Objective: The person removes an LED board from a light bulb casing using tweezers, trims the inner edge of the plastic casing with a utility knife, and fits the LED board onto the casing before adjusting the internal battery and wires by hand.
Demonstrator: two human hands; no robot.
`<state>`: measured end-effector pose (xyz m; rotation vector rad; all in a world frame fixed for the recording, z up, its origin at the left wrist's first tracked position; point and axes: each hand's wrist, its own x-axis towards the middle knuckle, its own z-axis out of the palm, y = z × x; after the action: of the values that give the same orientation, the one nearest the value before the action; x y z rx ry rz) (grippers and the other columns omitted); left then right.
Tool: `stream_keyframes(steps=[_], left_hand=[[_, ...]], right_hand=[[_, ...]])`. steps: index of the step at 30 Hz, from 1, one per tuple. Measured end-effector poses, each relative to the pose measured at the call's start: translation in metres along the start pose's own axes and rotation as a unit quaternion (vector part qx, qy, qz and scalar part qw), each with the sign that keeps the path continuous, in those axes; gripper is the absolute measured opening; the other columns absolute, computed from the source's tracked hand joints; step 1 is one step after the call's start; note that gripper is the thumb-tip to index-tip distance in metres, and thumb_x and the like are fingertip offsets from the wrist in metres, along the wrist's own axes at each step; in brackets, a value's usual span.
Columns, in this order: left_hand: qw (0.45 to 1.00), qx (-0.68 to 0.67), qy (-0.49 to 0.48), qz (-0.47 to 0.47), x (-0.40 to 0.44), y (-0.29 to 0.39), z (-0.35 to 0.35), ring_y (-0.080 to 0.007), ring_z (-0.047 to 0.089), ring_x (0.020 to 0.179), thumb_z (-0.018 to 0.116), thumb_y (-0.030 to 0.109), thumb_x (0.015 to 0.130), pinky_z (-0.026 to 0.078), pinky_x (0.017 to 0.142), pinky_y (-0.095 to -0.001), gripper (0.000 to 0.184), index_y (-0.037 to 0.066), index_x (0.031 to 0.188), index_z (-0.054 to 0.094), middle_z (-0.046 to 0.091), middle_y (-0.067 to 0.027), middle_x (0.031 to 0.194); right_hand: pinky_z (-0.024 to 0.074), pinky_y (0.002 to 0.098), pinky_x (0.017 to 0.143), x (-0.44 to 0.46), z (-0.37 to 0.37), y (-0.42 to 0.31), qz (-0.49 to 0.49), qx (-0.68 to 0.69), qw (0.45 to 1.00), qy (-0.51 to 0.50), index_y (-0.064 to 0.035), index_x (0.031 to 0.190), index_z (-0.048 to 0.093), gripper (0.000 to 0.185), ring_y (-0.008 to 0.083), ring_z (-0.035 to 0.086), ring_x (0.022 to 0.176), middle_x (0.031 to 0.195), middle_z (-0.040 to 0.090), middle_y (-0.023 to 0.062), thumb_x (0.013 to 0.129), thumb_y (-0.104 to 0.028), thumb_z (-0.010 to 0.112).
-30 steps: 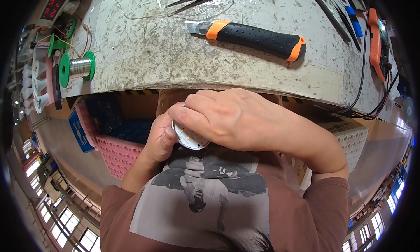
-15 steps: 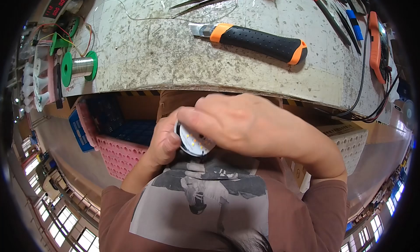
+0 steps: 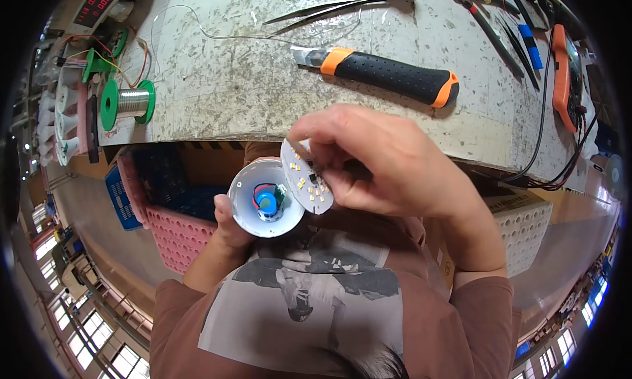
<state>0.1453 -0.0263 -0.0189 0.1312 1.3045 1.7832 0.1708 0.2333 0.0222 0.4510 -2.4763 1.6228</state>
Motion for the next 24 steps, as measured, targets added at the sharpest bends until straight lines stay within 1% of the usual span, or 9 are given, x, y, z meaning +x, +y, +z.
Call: stream_keyframes(steps=[2, 6, 7, 10, 11, 13, 17, 19, 24], left_hand=[[0.999, -0.035, -0.038, -0.01, 0.001, 0.005, 0.002, -0.0238, 0.061, 0.127, 0.061, 0.094, 0.076, 0.048, 0.111, -0.0397, 0.122, -0.004, 0.147, 0.046, 0.061, -0.0157, 0.138], [0.991, -0.118, -0.055, -0.022, 0.003, 0.009, 0.005, -0.0257, 0.063, 0.127, 0.062, 0.095, 0.073, 0.05, 0.11, -0.0422, 0.124, -0.004, 0.147, 0.048, 0.063, -0.0162, 0.137], [0.998, -0.043, -0.042, -0.035, 0.003, 0.011, 0.008, -0.0347, 0.063, 0.129, 0.04, 0.106, 0.071, 0.054, 0.107, -0.0497, 0.131, 0.0, 0.146, 0.053, 0.059, -0.0201, 0.144], [0.992, -0.112, -0.046, -0.032, 0.005, 0.01, 0.011, -0.0347, 0.064, 0.127, 0.038, 0.107, 0.071, 0.055, 0.106, -0.052, 0.13, 0.0, 0.144, 0.055, 0.063, -0.0199, 0.139], [0.992, -0.113, -0.048, -0.03, 0.006, 0.013, 0.014, -0.0347, 0.064, 0.127, 0.038, 0.107, 0.071, 0.055, 0.106, -0.052, 0.13, 0.0, 0.144, 0.055, 0.063, -0.0199, 0.139], [0.995, -0.061, -0.063, -0.046, 0.011, 0.037, 0.028, -0.0353, 0.066, 0.124, 0.034, 0.107, 0.073, 0.056, 0.104, -0.0523, 0.128, 0.001, 0.142, 0.057, 0.067, -0.0204, 0.131], [0.996, -0.054, -0.054, -0.045, 0.009, 0.035, 0.023, -0.0346, 0.068, 0.12, 0.029, 0.105, 0.076, 0.057, 0.103, -0.0502, 0.126, 0.001, 0.141, 0.058, 0.068, -0.0204, 0.128], [0.998, -0.057, -0.019, -0.032, 0.007, 0.022, 0.013, -0.033, 0.069, 0.119, 0.025, 0.102, 0.081, 0.057, 0.103, -0.0475, 0.122, 0.001, 0.14, 0.058, 0.069, -0.0197, 0.127], [0.991, -0.131, 0.004, -0.04, 0.006, 0.011, 0.013, -0.0304, 0.071, 0.114, 0.022, 0.097, 0.087, 0.058, 0.099, -0.0435, 0.117, -0.001, 0.138, 0.059, 0.07, -0.0187, 0.124]], right_hand=[[0.0558, 0.0344, 0.069, 0.003, 0.001, 0.003, -0.048, -0.03, 0.997, -0.05, -0.004, 0.123, 0.067, 0.054, 0.024, 0.066, 0.075, 0.087, 0.067, 0.0073, 0.07, 0.007, 0.073], [0.0554, 0.0362, 0.068, 0.004, 0.006, 0.001, -0.036, 0.019, 0.997, -0.062, -0.0034, 0.122, 0.068, 0.055, 0.025, 0.065, 0.074, 0.085, 0.066, 0.0068, 0.068, 0.01, 0.072], [0.0565, 0.0355, 0.07, 0.005, 0.002, 0.002, -0.034, 0.011, 0.996, -0.085, -0.001, 0.124, 0.067, 0.05, 0.0264, 0.068, 0.08, 0.089, 0.069, 0.0095, 0.074, 0.003, 0.073], [0.0588, 0.0323, 0.074, 0.0, -0.001, 0.013, -0.028, 0.097, 0.991, -0.09, 0.0014, 0.129, 0.066, 0.051, 0.0253, 0.07, 0.09, 0.105, 0.071, 0.0154, 0.08, -0.009, 0.075], [0.0588, 0.0323, 0.074, -0.002, -0.002, 0.014, -0.027, 0.094, 0.991, -0.091, 0.0014, 0.129, 0.066, 0.051, 0.0253, 0.07, 0.09, 0.105, 0.071, 0.0154, 0.08, -0.009, 0.075], [0.0641, 0.0304, 0.077, -0.004, -0.005, 0.014, 0.045, 0.287, 0.95, -0.116, 0.0017, 0.143, 0.059, 0.061, 0.017, 0.068, 0.092, 0.121, 0.066, 0.0139, 0.083, -0.001, 0.071], [0.0647, 0.0318, 0.078, -0.002, -0.004, 0.016, 0.055, 0.318, 0.939, -0.117, 0.0025, 0.143, 0.06, 0.063, 0.0162, 0.068, 0.093, 0.128, 0.065, 0.0138, 0.085, -0.01, 0.079], [0.0648, 0.0316, 0.079, -0.003, -0.001, 0.018, 0.07, 0.307, 0.942, -0.114, 0.0024, 0.143, 0.06, 0.07, 0.0167, 0.069, 0.092, 0.125, 0.066, 0.0139, 0.083, -0.021, 0.086], [0.0643, 0.0314, 0.08, -0.007, 0.007, 0.026, 0.049, 0.283, 0.952, -0.106, 0.002, 0.143, 0.061, 0.075, 0.0168, 0.069, 0.089, 0.122, 0.067, 0.0134, 0.08, -0.026, 0.09]])
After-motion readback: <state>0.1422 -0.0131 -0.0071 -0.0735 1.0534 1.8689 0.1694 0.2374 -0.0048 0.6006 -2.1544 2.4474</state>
